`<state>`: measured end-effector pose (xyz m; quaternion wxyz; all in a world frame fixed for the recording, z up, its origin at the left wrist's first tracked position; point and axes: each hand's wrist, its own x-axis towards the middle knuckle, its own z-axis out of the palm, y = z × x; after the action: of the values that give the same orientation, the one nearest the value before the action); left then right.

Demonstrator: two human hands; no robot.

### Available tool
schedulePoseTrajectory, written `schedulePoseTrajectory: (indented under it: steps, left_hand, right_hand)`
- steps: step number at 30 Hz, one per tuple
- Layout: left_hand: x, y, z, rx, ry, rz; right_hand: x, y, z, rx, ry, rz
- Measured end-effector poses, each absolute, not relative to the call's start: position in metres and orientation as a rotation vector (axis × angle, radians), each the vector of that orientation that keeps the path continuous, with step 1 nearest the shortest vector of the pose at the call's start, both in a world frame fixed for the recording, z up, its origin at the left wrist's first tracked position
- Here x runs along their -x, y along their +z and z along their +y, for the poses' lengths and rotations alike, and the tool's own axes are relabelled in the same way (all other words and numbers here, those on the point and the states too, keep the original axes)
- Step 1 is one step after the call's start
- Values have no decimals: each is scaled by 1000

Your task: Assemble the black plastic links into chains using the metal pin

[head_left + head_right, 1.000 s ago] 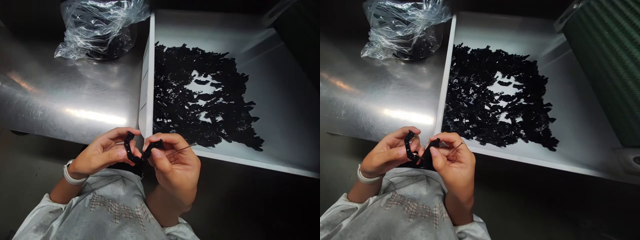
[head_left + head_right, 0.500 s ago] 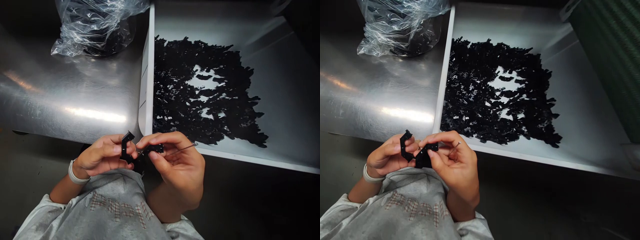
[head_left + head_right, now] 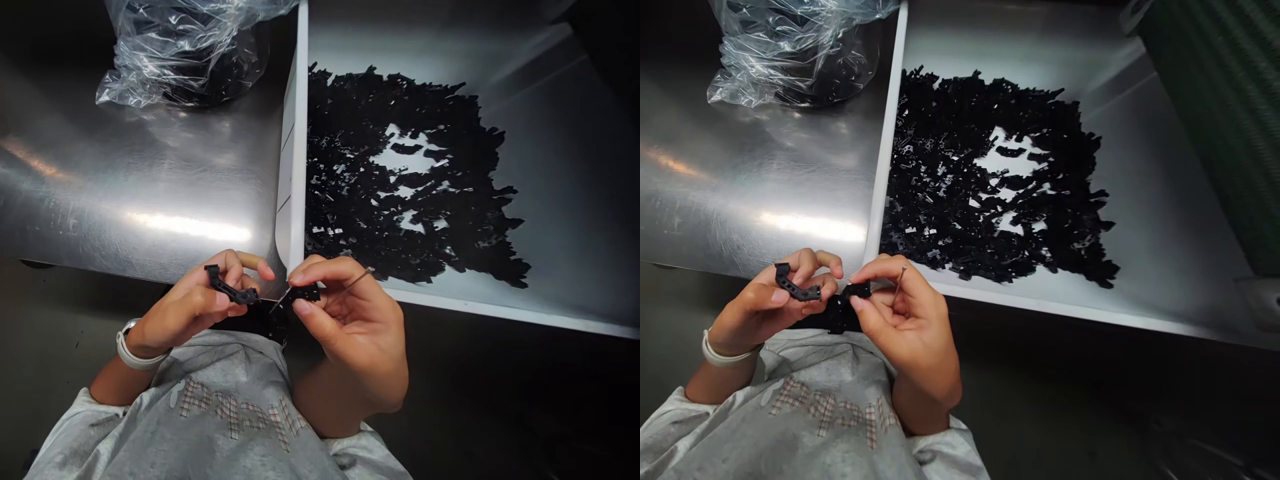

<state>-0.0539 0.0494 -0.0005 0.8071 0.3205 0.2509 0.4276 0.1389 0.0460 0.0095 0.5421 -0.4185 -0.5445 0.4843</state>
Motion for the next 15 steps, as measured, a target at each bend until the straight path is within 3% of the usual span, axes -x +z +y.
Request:
schedulePoseTrajectory:
  steps: [15]
  left_hand:
    - [52,4,59,-674,817,533]
  right_hand:
    - [-141,5,44,975,1235,-1208]
